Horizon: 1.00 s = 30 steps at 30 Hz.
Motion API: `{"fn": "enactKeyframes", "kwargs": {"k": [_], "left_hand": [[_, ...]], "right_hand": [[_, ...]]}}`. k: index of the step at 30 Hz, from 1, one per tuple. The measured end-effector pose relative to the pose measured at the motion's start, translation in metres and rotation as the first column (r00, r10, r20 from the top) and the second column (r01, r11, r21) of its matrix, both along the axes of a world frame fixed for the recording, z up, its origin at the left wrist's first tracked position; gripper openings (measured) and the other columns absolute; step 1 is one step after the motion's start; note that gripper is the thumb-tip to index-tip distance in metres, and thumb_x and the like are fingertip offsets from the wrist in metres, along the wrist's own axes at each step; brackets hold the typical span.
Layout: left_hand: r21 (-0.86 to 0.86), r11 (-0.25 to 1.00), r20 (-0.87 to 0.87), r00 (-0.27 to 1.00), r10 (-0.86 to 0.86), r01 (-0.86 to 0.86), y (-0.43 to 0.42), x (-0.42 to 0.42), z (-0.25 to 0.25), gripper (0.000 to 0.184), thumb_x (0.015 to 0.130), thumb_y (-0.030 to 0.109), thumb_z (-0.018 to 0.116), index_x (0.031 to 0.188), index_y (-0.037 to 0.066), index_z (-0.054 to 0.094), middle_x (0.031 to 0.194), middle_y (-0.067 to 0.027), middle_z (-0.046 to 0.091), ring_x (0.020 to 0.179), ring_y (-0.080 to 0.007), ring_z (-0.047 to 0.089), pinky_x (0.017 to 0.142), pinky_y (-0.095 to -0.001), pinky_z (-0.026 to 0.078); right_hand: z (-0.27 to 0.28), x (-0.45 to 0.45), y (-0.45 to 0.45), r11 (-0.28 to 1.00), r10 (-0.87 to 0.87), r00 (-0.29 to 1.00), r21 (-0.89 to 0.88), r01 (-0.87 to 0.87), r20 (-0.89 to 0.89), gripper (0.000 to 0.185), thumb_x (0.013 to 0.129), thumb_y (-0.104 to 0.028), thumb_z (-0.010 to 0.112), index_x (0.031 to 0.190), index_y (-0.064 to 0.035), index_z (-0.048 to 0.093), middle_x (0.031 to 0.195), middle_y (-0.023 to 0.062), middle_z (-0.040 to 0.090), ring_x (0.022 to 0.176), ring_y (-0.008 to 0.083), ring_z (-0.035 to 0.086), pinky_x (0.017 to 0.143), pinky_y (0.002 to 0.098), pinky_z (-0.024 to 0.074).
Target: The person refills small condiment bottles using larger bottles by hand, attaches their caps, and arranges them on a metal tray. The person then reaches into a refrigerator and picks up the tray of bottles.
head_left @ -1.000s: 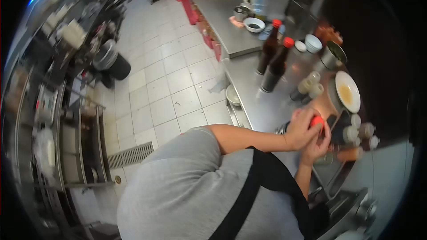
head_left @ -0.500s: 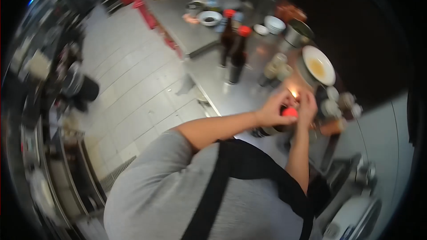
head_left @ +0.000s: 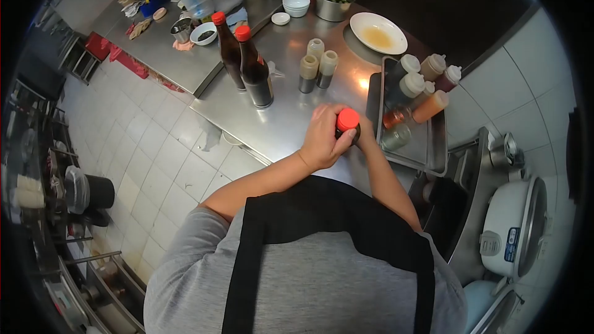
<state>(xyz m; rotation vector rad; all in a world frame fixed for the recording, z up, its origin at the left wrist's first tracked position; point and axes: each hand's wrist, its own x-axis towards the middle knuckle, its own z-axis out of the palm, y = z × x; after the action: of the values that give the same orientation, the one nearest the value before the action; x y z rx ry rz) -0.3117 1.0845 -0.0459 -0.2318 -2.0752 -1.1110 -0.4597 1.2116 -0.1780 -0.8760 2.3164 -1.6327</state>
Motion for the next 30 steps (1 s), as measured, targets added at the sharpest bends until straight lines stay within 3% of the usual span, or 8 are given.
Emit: {"fn": "enactKeyframes", "kwargs": {"k": [5,8,14,16,19,22,27,30], "left_hand": [[-0.101,0.995,-0.096,0.995,0.016,-0.026,-0.004,-0.006,-0.003,0.041,0.088,0.030,0.058,0.112,-0.002,0.048,0.102,-0.0196,0.058,0.087,-0.0378,0.054,0.080,-0.0423,0.043],[-0.040,0.998,-0.031,0.998,0.047,-0.048,0.000,-0.003,0.003,0.038,0.089,0.030,0.058,0.108,-0.002,0.051,0.099,-0.0201,0.059,0.087,-0.0388,0.055,0.079,-0.0432,0.044],[0.167,0.986,0.088,0.996,-0.003,-0.011,0.001,-0.005,0.021,0.028,0.092,0.027,0.054,0.098,0.000,0.056,0.087,-0.0168,0.061,0.078,-0.0355,0.057,0.075,-0.0387,0.045],[0.425,0.905,0.380,0.911,-0.159,-0.019,-0.007,-0.006,0.036,0.028,0.096,0.028,0.049,0.095,0.002,0.058,0.084,-0.0135,0.063,0.075,-0.0305,0.059,0.074,-0.0349,0.045],[0.892,0.451,0.210,0.869,-0.449,0.017,-0.015,-0.020,0.021,0.031,0.100,0.027,0.041,0.086,0.005,0.058,0.080,-0.0064,0.062,0.075,-0.0184,0.059,0.074,-0.0321,0.046],[0.915,0.330,0.039,0.765,-0.643,0.230,-0.029,-0.009,0.017,0.025,0.099,0.026,0.044,0.108,0.005,0.054,0.101,-0.0080,0.063,0.095,-0.0179,0.060,0.090,-0.0320,0.045],[0.495,0.675,0.220,0.672,-0.707,0.547,-0.045,0.004,0.022,0.061,0.083,0.018,0.070,0.134,0.004,0.041,0.130,-0.0084,0.052,0.120,-0.0182,0.050,0.101,-0.0352,0.041],[0.538,0.666,0.269,0.643,-0.717,0.517,-0.042,-0.006,0.018,0.059,0.073,0.014,0.080,0.124,0.004,0.054,0.112,-0.0046,0.060,0.108,-0.0152,0.056,0.095,-0.0311,0.044]], "right_hand": [[0.113,0.090,-0.012,0.839,-0.054,0.997,-0.539,0.073,0.050,0.046,0.101,-0.033,0.039,0.123,0.0037,0.055,0.108,0.0176,0.063,0.100,0.0276,0.061,0.087,0.0354,0.0467],[0.123,0.107,-0.024,0.900,-0.220,0.937,-0.426,0.087,-0.272,0.047,0.102,-0.031,0.033,0.122,0.0053,0.054,0.113,0.0196,0.060,0.104,0.0298,0.060,0.090,0.0355,0.0453],[0.113,0.110,-0.026,0.888,-0.257,0.926,-0.446,0.114,-0.277,0.047,0.102,-0.031,0.032,0.120,0.0062,0.054,0.112,0.0198,0.061,0.104,0.0311,0.059,0.092,0.0365,0.0437],[0.112,0.109,-0.027,0.888,-0.281,0.912,-0.442,0.129,-0.298,0.048,0.101,-0.032,0.031,0.122,0.0059,0.053,0.112,0.0198,0.061,0.104,0.0308,0.059,0.092,0.0363,0.0439],[0.115,0.109,-0.021,0.888,-0.251,0.932,-0.444,0.115,-0.260,0.039,0.100,-0.024,0.039,0.122,0.0052,0.052,0.114,0.0185,0.059,0.103,0.0281,0.058,0.092,0.0364,0.0437],[0.126,0.102,-0.003,0.859,-0.286,0.905,-0.503,0.096,-0.314,0.031,0.087,-0.012,0.062,0.117,-0.0028,0.059,0.115,0.0137,0.054,0.103,0.0250,0.054,0.088,0.0360,0.0438],[0.213,0.101,0.024,0.995,0.093,0.700,0.095,-0.036,-0.708,0.029,0.069,-0.014,0.078,0.096,-0.0142,0.071,0.103,0.0080,0.054,0.094,0.0257,0.052,0.081,0.0371,0.0436],[0.235,0.094,0.021,0.946,0.283,0.635,0.320,-0.060,-0.719,0.028,0.068,-0.013,0.077,0.095,-0.0126,0.070,0.095,0.0045,0.056,0.090,0.0249,0.053,0.078,0.0382,0.0439]]}}
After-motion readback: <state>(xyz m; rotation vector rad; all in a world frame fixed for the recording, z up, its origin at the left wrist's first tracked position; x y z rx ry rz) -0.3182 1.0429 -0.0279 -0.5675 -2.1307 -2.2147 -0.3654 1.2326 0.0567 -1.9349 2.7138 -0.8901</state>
